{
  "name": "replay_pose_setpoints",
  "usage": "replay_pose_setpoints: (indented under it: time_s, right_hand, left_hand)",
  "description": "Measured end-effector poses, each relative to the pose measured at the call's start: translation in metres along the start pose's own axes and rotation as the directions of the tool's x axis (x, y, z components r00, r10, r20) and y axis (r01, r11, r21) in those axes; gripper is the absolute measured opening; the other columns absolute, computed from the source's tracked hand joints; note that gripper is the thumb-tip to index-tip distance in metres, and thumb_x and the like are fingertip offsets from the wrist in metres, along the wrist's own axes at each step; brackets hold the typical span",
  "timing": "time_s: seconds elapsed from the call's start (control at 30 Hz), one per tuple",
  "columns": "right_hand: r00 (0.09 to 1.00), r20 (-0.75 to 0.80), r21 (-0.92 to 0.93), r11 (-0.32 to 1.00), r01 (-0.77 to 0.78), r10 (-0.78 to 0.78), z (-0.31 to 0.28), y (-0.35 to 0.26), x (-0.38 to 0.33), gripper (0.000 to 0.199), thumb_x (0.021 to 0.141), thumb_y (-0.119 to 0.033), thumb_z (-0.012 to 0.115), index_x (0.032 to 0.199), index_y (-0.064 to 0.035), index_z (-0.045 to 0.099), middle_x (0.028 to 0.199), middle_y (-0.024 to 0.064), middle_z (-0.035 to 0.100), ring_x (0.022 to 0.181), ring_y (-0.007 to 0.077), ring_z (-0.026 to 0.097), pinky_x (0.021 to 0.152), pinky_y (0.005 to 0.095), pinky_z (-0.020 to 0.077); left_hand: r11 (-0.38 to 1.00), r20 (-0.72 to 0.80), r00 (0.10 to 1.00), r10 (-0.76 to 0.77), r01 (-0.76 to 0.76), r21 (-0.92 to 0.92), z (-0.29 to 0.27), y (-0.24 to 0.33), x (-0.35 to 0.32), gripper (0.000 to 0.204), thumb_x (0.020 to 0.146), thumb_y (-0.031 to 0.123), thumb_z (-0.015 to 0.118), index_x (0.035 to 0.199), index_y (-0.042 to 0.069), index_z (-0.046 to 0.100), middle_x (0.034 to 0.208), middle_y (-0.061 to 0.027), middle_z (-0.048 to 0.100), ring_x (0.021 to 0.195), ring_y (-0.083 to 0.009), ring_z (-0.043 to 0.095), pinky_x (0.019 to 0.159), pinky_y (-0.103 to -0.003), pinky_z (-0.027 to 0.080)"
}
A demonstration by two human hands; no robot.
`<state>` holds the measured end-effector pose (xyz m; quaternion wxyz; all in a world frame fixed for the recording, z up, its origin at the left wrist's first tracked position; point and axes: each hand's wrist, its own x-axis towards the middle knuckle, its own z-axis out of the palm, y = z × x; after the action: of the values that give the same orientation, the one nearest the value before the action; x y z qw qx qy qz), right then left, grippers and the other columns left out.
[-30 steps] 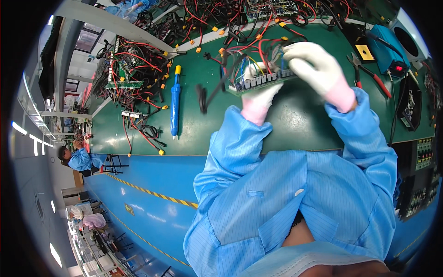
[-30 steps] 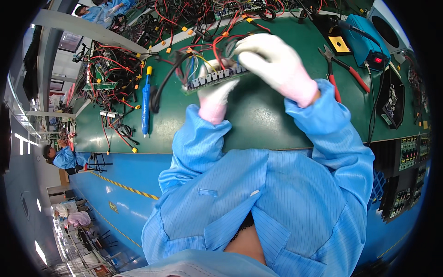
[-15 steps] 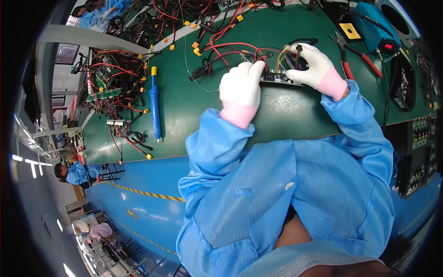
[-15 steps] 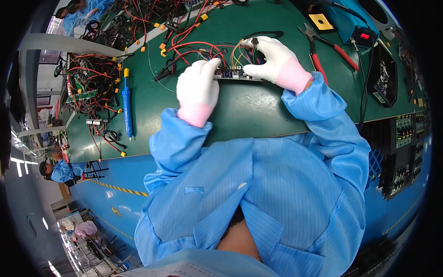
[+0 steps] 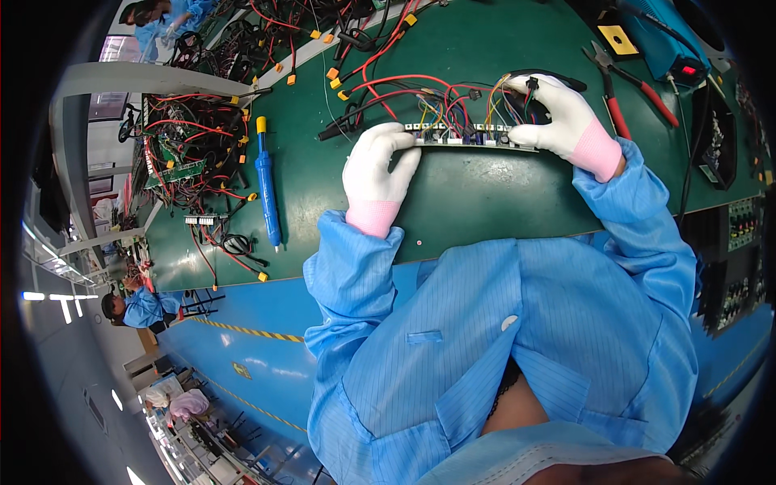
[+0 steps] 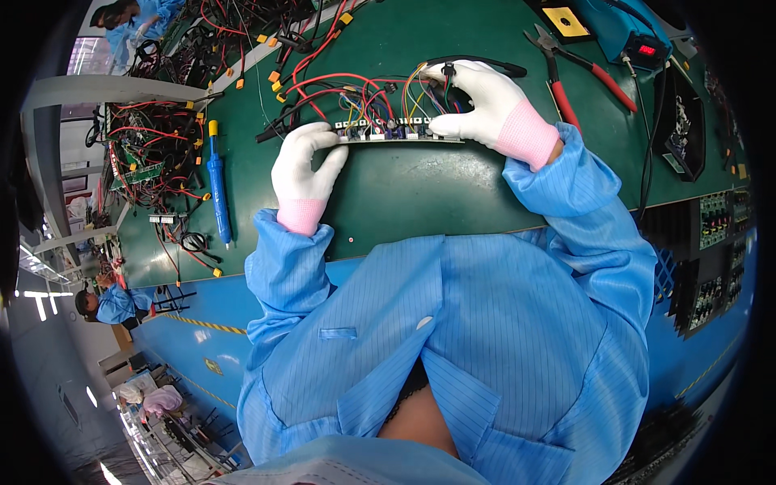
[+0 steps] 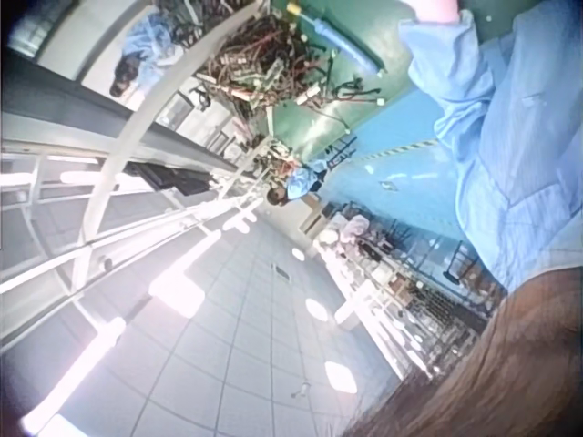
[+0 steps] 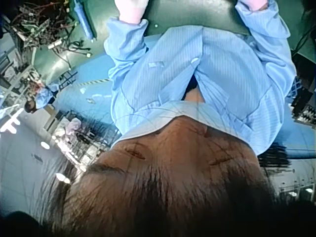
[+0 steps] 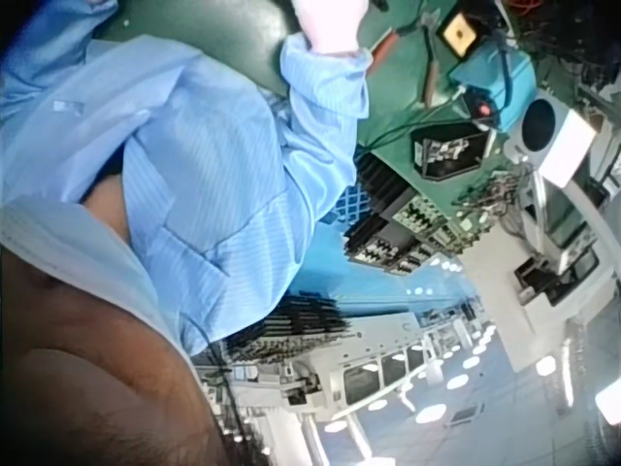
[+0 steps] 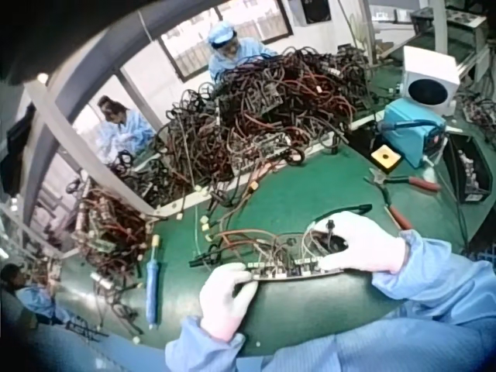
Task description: Soldering electronic components and connecting wiring harnesses to printed circuit boards at a manual assembly station.
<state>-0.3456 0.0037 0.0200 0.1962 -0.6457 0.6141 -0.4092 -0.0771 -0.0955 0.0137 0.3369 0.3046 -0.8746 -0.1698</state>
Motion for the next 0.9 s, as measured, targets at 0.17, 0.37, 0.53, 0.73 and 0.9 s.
replay_pose_setpoints:
  time_s: [0.17, 0.37, 0.53, 0.73, 0.9]
  right_hand:
    - [0.997, -0.048, -0.074, 0.996, 0.052, -0.055, -0.004, -0.008, -0.009, 0.054, 0.068, -0.017, 0.074, 0.119, -0.0048, 0.061, 0.115, 0.0105, 0.063, 0.101, 0.0262, 0.058, 0.09, 0.0343, 0.0458]
    - [0.967, -0.178, -0.394, 0.914, 0.1, -0.182, -0.023, -0.05, -0.007, 0.044, 0.065, -0.014, 0.075, 0.107, -0.0024, 0.064, 0.103, 0.0076, 0.065, 0.09, 0.0235, 0.06, 0.084, 0.0333, 0.0465]
    - [0.892, 0.009, -0.504, 0.768, 0.395, -0.452, -0.008, -0.064, 0.019, 0.03, 0.068, -0.013, 0.073, 0.096, -0.0039, 0.067, 0.09, 0.0059, 0.066, 0.078, 0.0211, 0.059, 0.072, 0.032, 0.0469]
    - [0.98, 0.066, -0.407, 0.892, 0.196, -0.185, 0.01, -0.03, 0.029, 0.019, 0.072, -0.01, 0.07, 0.091, -0.0054, 0.069, 0.082, 0.0059, 0.066, 0.071, 0.0189, 0.058, 0.065, 0.0293, 0.0467]
    - [1.0, 0.028, -0.324, 0.946, 0.016, -0.008, 0.013, -0.03, 0.03, 0.016, 0.075, -0.008, 0.068, 0.091, -0.0052, 0.069, 0.083, 0.0058, 0.067, 0.07, 0.0174, 0.059, 0.064, 0.027, 0.0471]
  left_hand:
    - [0.997, -0.012, 0.997, 0.072, -0.072, -0.016, 0.001, 0.0, -0.009, 0.021, 0.069, 0.007, 0.072, 0.089, 0.009, 0.065, 0.097, -0.0023, 0.066, 0.084, -0.0209, 0.063, 0.074, -0.031, 0.049]
    - [0.969, 0.031, 0.981, 0.193, -0.195, 0.151, 0.007, 0.013, -0.019, 0.02, 0.067, 0.003, 0.073, 0.085, 0.008, 0.064, 0.089, -0.0022, 0.066, 0.079, -0.0207, 0.063, 0.069, -0.03, 0.049]
    - [0.981, 0.031, 0.986, 0.165, -0.167, 0.094, 0.007, 0.023, -0.018, 0.023, 0.063, 0.0, 0.075, 0.083, 0.006, 0.064, 0.09, -0.0042, 0.066, 0.077, -0.0208, 0.062, 0.067, -0.029, 0.049]
    - [0.996, 0.007, 0.997, -0.075, 0.075, -0.045, 0.009, 0.029, -0.02, 0.028, 0.065, 0.004, 0.073, 0.092, 0.006, 0.066, 0.099, -0.0046, 0.066, 0.083, -0.0219, 0.063, 0.071, -0.03, 0.051]
    - [0.966, 0.012, 0.982, -0.19, 0.19, -0.177, 0.007, 0.028, -0.02, 0.034, 0.064, 0.004, 0.074, 0.098, 0.005, 0.067, 0.104, -0.0064, 0.066, 0.087, -0.0213, 0.064, 0.074, -0.029, 0.052]
